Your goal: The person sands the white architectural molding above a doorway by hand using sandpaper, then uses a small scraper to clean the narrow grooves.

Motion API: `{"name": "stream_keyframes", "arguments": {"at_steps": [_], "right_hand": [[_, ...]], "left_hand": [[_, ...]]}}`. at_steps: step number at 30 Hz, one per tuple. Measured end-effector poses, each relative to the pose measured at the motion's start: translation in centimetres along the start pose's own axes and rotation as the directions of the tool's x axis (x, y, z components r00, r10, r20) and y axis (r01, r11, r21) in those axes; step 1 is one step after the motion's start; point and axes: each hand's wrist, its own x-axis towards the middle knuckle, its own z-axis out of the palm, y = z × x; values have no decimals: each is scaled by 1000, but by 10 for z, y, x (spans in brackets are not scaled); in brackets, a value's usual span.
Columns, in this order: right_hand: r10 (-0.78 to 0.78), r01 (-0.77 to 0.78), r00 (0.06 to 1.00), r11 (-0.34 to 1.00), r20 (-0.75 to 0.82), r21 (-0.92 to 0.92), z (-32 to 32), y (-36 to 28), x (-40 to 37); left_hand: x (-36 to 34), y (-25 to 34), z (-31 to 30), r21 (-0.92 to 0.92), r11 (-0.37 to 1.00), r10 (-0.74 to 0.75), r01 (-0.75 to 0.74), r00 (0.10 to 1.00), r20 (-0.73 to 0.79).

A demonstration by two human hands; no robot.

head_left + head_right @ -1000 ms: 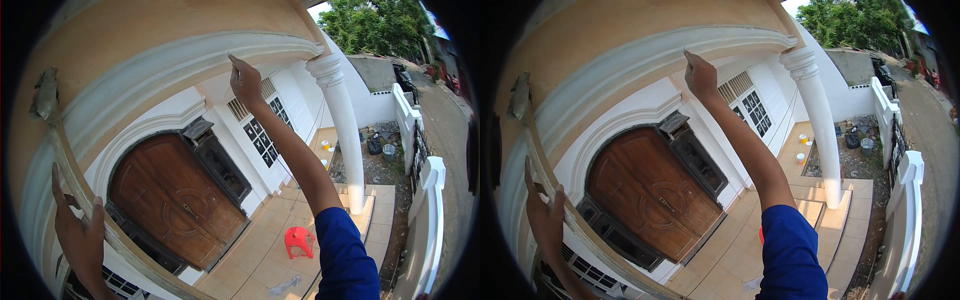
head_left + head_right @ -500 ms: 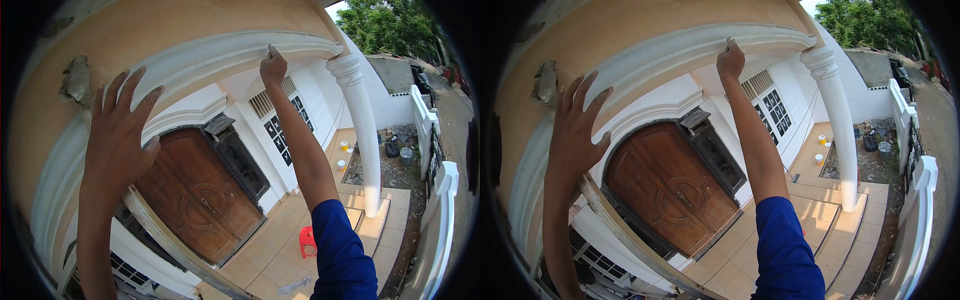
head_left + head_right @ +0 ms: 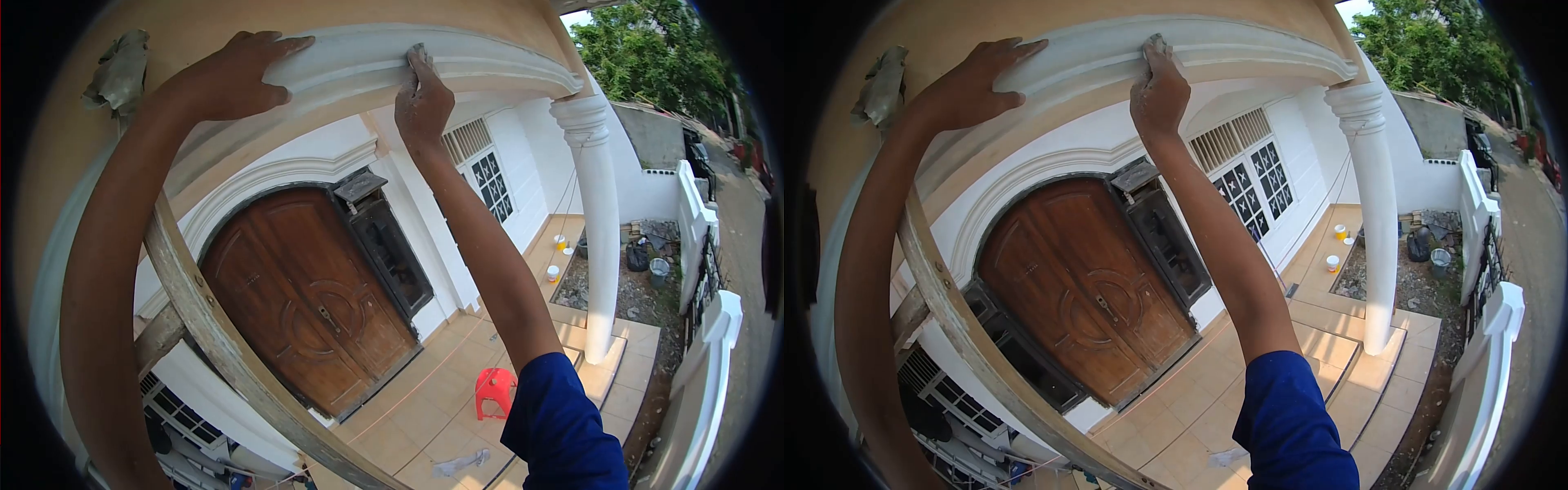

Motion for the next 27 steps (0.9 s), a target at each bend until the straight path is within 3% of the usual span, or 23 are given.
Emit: {"name": "stream_keyframes", "arguments": {"at_steps": [2, 4, 5, 7, 8, 9, 12, 14, 15, 16, 18, 21, 23, 24, 26, 27], "right_hand": [[-203, 177, 961, 973, 186, 146, 0, -80, -27], [-396, 181, 795, 878, 459, 443, -21, -141, -43], [-364, 206, 846, 897, 390, 391, -21, -138, -40], [-306, 237, 924, 928, 228, 287, -19, -120, -26], [-246, 238, 966, 967, 84, 89, -13, -93, -12], [-164, 164, 986, 986, 35, 9, -7, -70, -7], [-214, 212, 972, 977, 100, 31, 12, -99, -27], [-401, 310, 871, 897, 283, 316, 8, -154, -44], [-567, 436, 751, 811, 339, 391, 2, -169, -47], [-636, 492, 709, 756, 305, 433, 5, -172, -51], [-683, 596, 654, 730, 325, 334, 7, -143, -36], [-618, 636, 666, 763, 417, 116, -9, -69, -18], [-420, 495, 809, 864, 411, -92, -29, -32, -13], [-315, 365, 879, 928, 359, -81, -31, -20, -14], [-319, 335, 904, 942, 284, -12, -22, -38, -22], [-355, 358, 894, 933, 274, 42, -12, -56, -31]], "left_hand": [[6, -6, -1, -87, 996, 2, -4, 1000, -24], [6, -3, -1, -63, 995, -79, 78, 997, -18], [7, -2, -3, -50, 992, -119, 118, 993, -20], [3, 3, -8, -5, 999, -50, 50, 998, -38], [-1, 5, -10, 18, 1000, -21, 21, 999, -41], [-2, 6, -13, 20, 999, -31, 32, 998, -50], [-3, 6, -12, 21, 999, -27, 28, 998, -55], [1, -3, -7, 14, 1000, 2, -1, 998, -70], [3, -5, -6, 3, 1000, 3, -3, 998, -68], [4, -7, -4, -11, 1000, 3, -4, 998, -65], [4, -7, -3, -16, 1000, 4, -5, 997, -75], [1, -2, -4, 2, 1000, -22, 23, 995, -94], [0, 5, -9, 2, 998, -57, 57, 997, -58], [1, -2, -4, 7, 1000, -22, 23, 998, -64], [6, -10, -1, 22, 998, 54, -53, 995, -85], [6, -6, -7, 41, 999, 7, -8, 1000, 18]]}}
